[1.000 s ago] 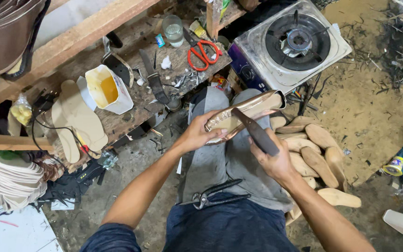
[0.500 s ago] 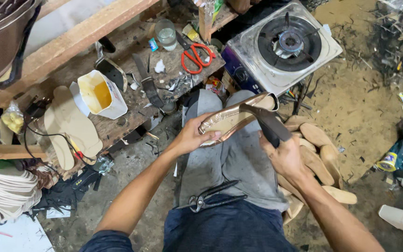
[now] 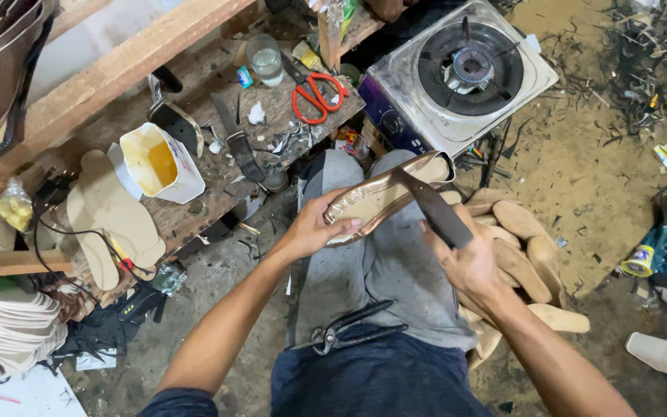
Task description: The person uses pliers to press and shape the heel counter of a high-heeled shoe, then uses a knife to trim the sole edge. The person also handles a wooden shoe last and a black shoe upper, placing them on a nearby shelf.
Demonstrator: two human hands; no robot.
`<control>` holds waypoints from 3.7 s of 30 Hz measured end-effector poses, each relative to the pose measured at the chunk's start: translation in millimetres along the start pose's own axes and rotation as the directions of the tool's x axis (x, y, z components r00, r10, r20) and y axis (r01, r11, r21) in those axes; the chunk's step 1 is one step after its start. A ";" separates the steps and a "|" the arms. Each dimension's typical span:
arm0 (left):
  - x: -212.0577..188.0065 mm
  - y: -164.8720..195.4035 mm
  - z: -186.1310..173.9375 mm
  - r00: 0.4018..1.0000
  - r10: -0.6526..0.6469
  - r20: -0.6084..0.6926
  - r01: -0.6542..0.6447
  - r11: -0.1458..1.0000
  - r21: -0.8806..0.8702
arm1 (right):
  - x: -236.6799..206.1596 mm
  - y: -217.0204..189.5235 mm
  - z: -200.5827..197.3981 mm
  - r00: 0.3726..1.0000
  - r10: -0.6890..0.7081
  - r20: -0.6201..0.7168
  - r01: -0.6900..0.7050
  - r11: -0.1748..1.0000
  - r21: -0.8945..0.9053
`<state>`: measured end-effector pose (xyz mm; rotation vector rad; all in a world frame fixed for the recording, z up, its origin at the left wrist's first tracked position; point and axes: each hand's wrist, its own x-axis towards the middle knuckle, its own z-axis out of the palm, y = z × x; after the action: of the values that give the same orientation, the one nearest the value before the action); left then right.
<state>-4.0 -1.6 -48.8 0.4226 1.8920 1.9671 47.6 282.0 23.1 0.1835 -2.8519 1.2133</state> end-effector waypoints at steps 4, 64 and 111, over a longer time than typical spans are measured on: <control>1.4 -9.1 -1.7 0.999 0.024 -0.021 -0.024 0.999 0.032 | -0.1 -13.0 22.7 0.981 -0.168 0.098 0.170 0.985 -0.013; -42.0 48.4 103.6 0.974 -0.022 -0.225 -0.001 0.995 -0.101 | 24.5 -31.5 30.8 0.992 0.014 0.129 -0.079 0.853 0.517; 41.0 77.8 0.0 0.994 -0.049 -0.101 0.061 0.990 0.124 | -6.3 -26.6 -13.1 0.946 0.050 0.320 -0.144 0.951 0.275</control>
<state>-45.1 15.8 27.0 0.3101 2.0745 1.8703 57.0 273.6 50.7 0.2649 -2.9443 1.7797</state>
